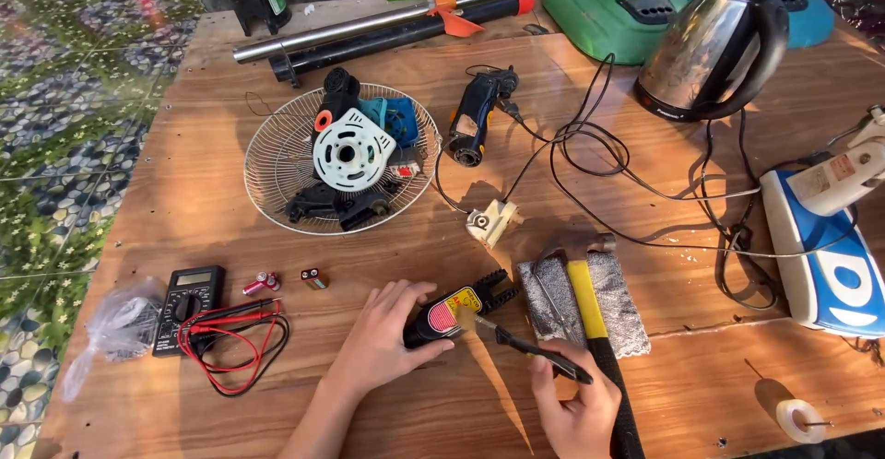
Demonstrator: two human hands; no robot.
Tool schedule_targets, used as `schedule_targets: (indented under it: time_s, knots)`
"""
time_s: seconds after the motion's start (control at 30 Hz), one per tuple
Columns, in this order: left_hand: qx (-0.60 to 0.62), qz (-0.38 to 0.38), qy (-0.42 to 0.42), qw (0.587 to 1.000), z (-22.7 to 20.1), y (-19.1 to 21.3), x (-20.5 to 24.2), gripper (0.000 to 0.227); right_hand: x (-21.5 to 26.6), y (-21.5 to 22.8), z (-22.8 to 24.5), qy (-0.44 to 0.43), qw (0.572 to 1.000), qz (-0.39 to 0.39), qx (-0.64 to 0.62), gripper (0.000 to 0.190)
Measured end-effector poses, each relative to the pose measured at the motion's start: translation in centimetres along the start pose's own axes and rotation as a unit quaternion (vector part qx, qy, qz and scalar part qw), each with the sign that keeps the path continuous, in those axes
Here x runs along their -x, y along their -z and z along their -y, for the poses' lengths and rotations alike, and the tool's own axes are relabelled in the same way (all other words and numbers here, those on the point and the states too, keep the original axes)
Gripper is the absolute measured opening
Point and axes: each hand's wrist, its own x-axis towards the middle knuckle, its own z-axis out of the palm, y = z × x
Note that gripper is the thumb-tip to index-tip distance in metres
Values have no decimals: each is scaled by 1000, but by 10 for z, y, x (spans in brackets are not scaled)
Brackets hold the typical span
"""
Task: Cleaning a black plastic casing with a brush and tapping it with a hammer on a wooden workbench.
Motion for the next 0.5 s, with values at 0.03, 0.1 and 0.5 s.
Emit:
schedule_targets:
  time_s: [0.03,0.1,0.5]
  knots:
    - [16,-2,16,1000,-2,-2,1,70,4,3,1,13,999,-40,-21,14]
    - [9,-6,19,1000,-1,-7,0,72,3,7,8,18,999,-31,-28,17]
    - [-77,-52,25,995,6,-24,3,57,3,19,16,-50,997,17,-57,30]
